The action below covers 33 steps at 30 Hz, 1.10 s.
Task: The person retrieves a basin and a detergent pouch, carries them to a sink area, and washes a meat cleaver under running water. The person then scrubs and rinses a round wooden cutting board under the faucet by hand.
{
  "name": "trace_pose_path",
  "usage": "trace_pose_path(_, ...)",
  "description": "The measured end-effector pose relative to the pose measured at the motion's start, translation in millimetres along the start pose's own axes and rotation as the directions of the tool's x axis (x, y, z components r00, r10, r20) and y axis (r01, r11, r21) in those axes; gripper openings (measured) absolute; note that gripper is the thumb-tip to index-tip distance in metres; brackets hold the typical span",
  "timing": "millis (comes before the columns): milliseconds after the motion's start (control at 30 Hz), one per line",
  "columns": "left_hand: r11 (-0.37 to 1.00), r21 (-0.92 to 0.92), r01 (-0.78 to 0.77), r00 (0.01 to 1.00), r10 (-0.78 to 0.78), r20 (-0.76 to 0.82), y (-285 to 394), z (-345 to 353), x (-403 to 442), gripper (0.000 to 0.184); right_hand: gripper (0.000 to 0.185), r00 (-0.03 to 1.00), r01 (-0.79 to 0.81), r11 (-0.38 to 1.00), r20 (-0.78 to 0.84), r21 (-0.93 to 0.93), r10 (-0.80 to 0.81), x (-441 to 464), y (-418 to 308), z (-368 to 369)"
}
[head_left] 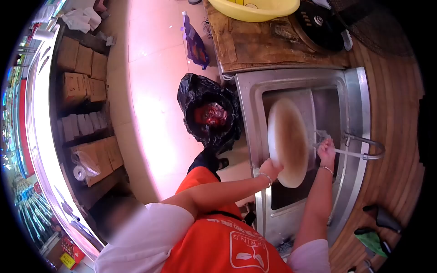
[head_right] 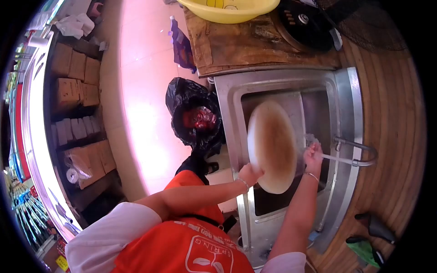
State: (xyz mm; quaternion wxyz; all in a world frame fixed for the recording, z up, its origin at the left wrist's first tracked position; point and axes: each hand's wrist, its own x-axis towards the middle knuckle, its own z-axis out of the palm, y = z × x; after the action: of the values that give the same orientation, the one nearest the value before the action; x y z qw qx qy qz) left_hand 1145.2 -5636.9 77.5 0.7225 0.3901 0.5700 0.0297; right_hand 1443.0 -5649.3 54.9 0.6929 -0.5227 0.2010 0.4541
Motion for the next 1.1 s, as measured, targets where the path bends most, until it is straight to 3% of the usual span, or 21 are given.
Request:
trace_pose_path(167,0.983,0.151,-0.100,0.994,0.106,-0.027,-11,1,16,0.043,0.016,0.998,-0.063,0.991,0.029,0.120,0.060,9,2,-25)
trace_pose_path(233,0.986,0.155,-0.062,0.998,0.065,-0.017,-4,-6,11,0.044,0.018,0.998,-0.049,0.982,0.034,0.182,0.044,2,7,-26)
trace_pose_path(333,0.990,0.138,0.002,1.000,-0.004,0.018,6,-11,7,0.045,0.018,0.981,-0.151,0.934,-0.071,0.322,0.183,-11,9,-8)
trace_pose_path(433,0.999,0.043,0.008,0.999,-0.010,0.050,1,-7,11,0.045,0.024,0.966,-0.209,0.974,0.176,0.087,0.191,2,10,-25)
trace_pose_path(533,0.994,0.102,-0.048,0.999,0.046,0.028,-2,-6,15,0.046,0.031,0.998,0.018,0.992,-0.068,0.121,-0.010,2,25,-7)
trace_pose_path(667,0.999,0.048,-0.020,0.999,0.018,0.038,-5,-2,16,0.045,0.034,0.979,-0.204,0.906,0.055,0.370,0.198,9,27,-12)
trace_pose_path(733,0.962,0.156,-0.224,0.964,0.242,-0.112,-19,5,25,0.036,0.032,0.964,-0.265,0.815,0.137,0.516,0.227,25,23,-33)
trace_pose_path(767,0.922,0.217,-0.320,0.919,0.358,-0.167,-27,11,29,0.031,0.031,0.938,-0.312,0.797,0.303,0.518,0.170,31,24,-48)
trace_pose_path(833,0.964,0.087,-0.251,0.958,0.261,-0.121,-33,17,33,0.027,0.029,0.796,-0.402,0.778,0.604,0.484,0.035,38,21,-67)
trace_pose_path(933,0.985,-0.010,-0.173,0.985,0.173,-0.019,-14,7,27,0.036,0.022,0.694,-0.243,0.836,0.691,0.492,-0.205,6,8,-46)
trace_pose_path(1000,0.987,-0.039,-0.158,0.987,0.159,0.012,-13,7,24,0.040,0.010,0.675,-0.024,0.882,0.658,0.471,-0.333,-32,13,-21)
trace_pose_path(1033,0.984,-0.053,-0.170,0.985,0.171,0.002,-24,14,31,0.040,0.009,0.821,0.566,0.822,0.039,0.065,-0.569,-60,35,24)
trace_pose_path(1067,0.981,-0.066,-0.184,0.983,0.184,-0.009,-29,19,36,0.039,0.013,0.848,0.443,0.897,0.318,0.013,-0.423,-60,48,28)
trace_pose_path(1100,0.984,0.002,-0.180,0.984,0.180,0.006,-26,20,34,0.039,0.022,0.759,0.640,0.593,0.518,-0.488,-0.393,-101,77,66)
